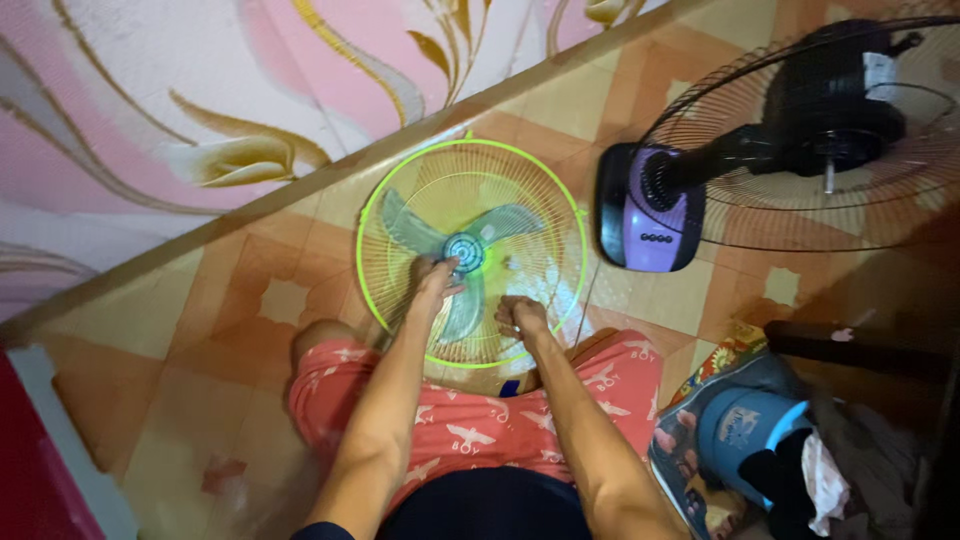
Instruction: The person assembles a standing fan by attaching the front and rear grills, inserting the fan blade, and securing it with a nut. The person then reassembles the grills to complete the fan.
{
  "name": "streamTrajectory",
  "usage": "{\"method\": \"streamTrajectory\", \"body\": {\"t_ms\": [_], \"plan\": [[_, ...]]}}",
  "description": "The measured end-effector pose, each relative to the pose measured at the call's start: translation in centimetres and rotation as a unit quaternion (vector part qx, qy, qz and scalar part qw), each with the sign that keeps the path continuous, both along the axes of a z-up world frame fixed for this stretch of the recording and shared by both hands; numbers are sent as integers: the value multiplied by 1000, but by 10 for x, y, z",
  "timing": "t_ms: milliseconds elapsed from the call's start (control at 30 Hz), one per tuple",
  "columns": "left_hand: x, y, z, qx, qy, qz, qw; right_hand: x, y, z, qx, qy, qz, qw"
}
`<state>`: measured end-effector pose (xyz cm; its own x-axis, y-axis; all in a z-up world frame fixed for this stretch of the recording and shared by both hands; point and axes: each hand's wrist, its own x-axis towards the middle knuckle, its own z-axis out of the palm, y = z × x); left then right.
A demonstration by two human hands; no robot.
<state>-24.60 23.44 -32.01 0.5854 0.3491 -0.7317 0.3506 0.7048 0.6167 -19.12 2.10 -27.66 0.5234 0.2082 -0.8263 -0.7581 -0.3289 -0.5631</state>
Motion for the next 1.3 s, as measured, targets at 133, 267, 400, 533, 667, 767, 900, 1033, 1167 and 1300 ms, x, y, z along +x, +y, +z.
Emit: {"method": "streamTrajectory", "body": {"t_ms": [133, 267, 400, 533, 667, 767, 900, 1033, 1167, 1300], "plan": [[5, -7, -3, -21, 19, 34, 999, -2, -16, 2, 2, 0, -8, 1000], [5, -10, -6, 13, 40, 45, 998, -4, -29, 11, 21, -2, 8, 1000], [-8, -16, -14, 266, 28, 131, 955, 11, -52, 40, 77, -1, -14, 997], [-20, -50, -15, 345, 87, 189, 915, 34, -88, 85, 85, -32, -69, 993], [-12, -105, 18, 272, 88, 165, 944, 56, -130, 119, 90, -70, -124, 986], [17, -144, 75, 219, 26, 86, 972, 82, -154, 139, 103, -102, -153, 978], [71, -170, 154, 233, -109, -26, 966, 132, -177, 183, 119, -151, -182, 964], [126, -181, 221, 285, -198, -77, 935, 185, -181, 243, 160, -236, -189, 940], [164, -185, 290, 435, -291, -32, 851, 224, -175, 297, 160, -258, -161, 939], [186, -173, 354, 596, -169, 56, 783, 247, -176, 324, 116, -280, -104, 947]]}}
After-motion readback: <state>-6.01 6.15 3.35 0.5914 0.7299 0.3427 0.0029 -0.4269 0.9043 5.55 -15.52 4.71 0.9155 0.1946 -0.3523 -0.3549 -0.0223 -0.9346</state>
